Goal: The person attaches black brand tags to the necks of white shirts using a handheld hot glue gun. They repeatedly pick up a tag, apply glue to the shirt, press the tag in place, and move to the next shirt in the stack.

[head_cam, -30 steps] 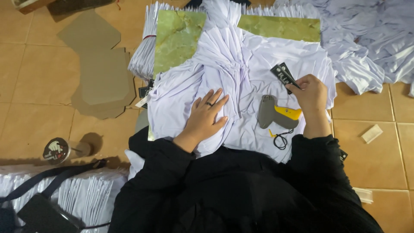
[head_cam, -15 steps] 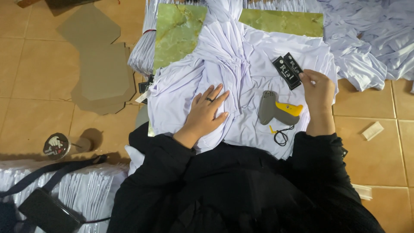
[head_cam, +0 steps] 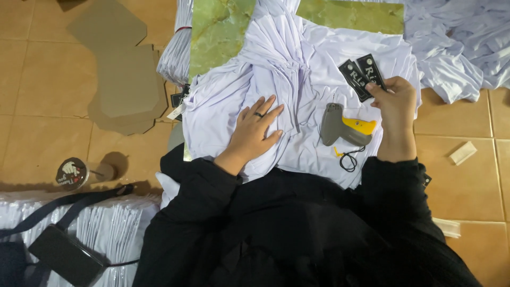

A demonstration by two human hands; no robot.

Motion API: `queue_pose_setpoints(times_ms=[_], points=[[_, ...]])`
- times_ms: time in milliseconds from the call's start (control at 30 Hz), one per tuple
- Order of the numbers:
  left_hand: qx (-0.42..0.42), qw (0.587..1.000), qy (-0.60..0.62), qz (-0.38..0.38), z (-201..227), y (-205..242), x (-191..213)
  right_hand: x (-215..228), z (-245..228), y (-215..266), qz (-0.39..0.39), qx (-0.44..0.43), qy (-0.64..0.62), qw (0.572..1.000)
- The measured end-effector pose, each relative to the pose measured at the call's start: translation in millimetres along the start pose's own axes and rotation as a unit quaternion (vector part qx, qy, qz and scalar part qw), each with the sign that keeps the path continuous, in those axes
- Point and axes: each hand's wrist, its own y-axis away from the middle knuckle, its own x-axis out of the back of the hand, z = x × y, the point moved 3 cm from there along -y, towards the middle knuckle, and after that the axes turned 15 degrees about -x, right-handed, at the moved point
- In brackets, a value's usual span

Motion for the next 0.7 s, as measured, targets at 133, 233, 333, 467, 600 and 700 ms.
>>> queue_pose_setpoints(times_ms=[133, 233, 333, 467, 600, 700], points=[[0.035, 0.999, 0.026, -0.018, -3.2, 1.9, -2.7, 5.0, 15.1, -14.7, -0.039, 0.092, 0.089, 0.991], [0.034, 0.999, 0.024, -0.019, -4.3, 1.8, -3.8, 5.8, 7.1, -2.1, -0.023, 0.091, 0.150, 0.984], [0.034, 0.999, 0.024, -0.015, -4.6, 1.3, -4.6, 7.9, 6.8, -3.1, 0.001, 0.112, 0.205, 0.972], [0.034, 0.999, 0.023, -0.015, -4.4, 1.9, -4.7, 9.6, 10.7, -13.2, 0.019, 0.121, 0.316, 0.941], [0.032, 0.999, 0.025, -0.017, -5.3, 1.7, -4.7, 12.5, 7.0, -15.7, 0.065, 0.209, 0.362, 0.906], [0.033, 0.999, 0.020, -0.020, -5.9, 1.4, -5.4, 20.6, 6.4, -13.0, 0.105, 0.238, 0.347, 0.901]])
